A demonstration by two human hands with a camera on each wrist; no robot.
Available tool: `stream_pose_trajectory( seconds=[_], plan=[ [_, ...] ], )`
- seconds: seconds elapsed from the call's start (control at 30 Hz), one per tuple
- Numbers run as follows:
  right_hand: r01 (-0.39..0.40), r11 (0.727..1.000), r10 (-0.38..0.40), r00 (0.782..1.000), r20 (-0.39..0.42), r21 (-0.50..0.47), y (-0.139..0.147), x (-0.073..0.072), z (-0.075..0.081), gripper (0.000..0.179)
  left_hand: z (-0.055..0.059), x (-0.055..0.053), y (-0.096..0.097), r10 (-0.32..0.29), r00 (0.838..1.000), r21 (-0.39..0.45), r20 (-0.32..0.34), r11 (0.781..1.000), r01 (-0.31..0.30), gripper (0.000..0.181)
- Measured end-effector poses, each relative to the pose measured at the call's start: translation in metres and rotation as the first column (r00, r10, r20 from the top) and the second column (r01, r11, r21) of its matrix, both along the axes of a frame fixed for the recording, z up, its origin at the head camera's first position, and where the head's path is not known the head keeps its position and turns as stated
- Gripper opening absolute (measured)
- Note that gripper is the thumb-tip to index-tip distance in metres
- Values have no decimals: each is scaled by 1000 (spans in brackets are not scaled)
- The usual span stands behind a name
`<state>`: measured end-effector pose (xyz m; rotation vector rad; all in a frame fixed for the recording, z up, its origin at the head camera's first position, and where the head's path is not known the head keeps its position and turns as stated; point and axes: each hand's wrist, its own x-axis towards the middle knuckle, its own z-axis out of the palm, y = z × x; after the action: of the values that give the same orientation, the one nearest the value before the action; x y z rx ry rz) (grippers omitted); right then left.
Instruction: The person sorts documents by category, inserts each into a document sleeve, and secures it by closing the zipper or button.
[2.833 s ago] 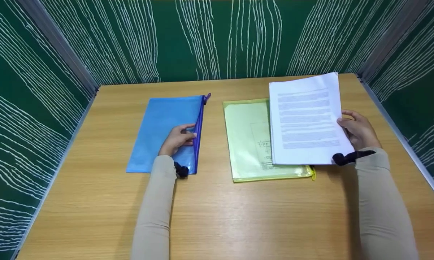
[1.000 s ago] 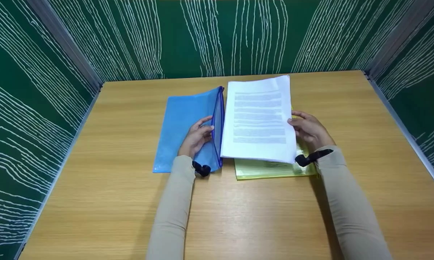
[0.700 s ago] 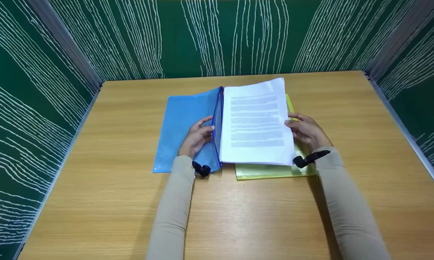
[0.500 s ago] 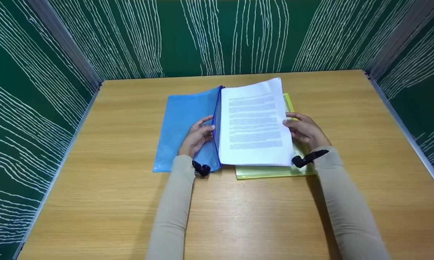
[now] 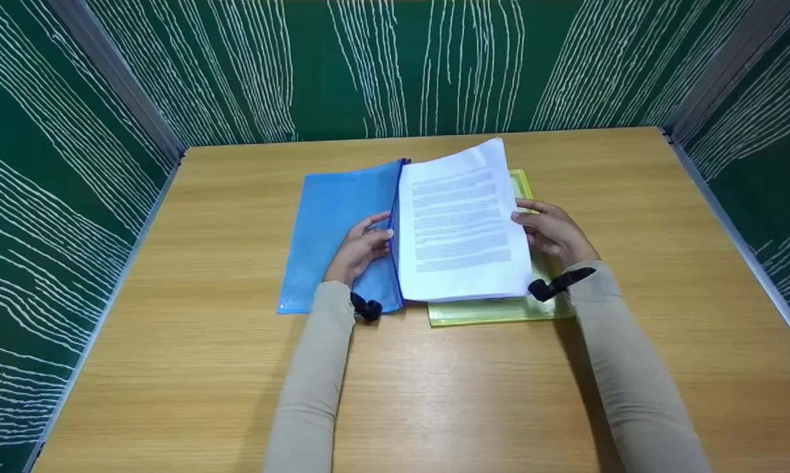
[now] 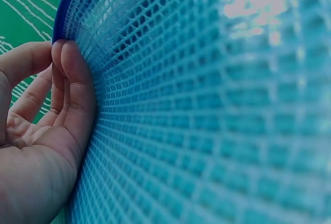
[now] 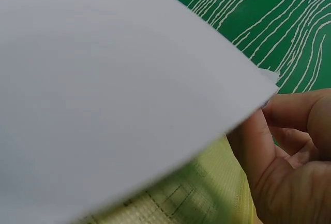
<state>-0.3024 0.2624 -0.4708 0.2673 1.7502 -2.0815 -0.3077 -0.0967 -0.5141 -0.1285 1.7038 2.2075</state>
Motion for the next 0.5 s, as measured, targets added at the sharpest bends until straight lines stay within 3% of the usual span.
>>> stream_pose_trajectory(
  seconds=[0.5],
  plan=[
    [27,1000,-27,1000,6,0,-8,-2,10,59,8,0,4,-96,995,-82,33,992,98,49]
  ],
)
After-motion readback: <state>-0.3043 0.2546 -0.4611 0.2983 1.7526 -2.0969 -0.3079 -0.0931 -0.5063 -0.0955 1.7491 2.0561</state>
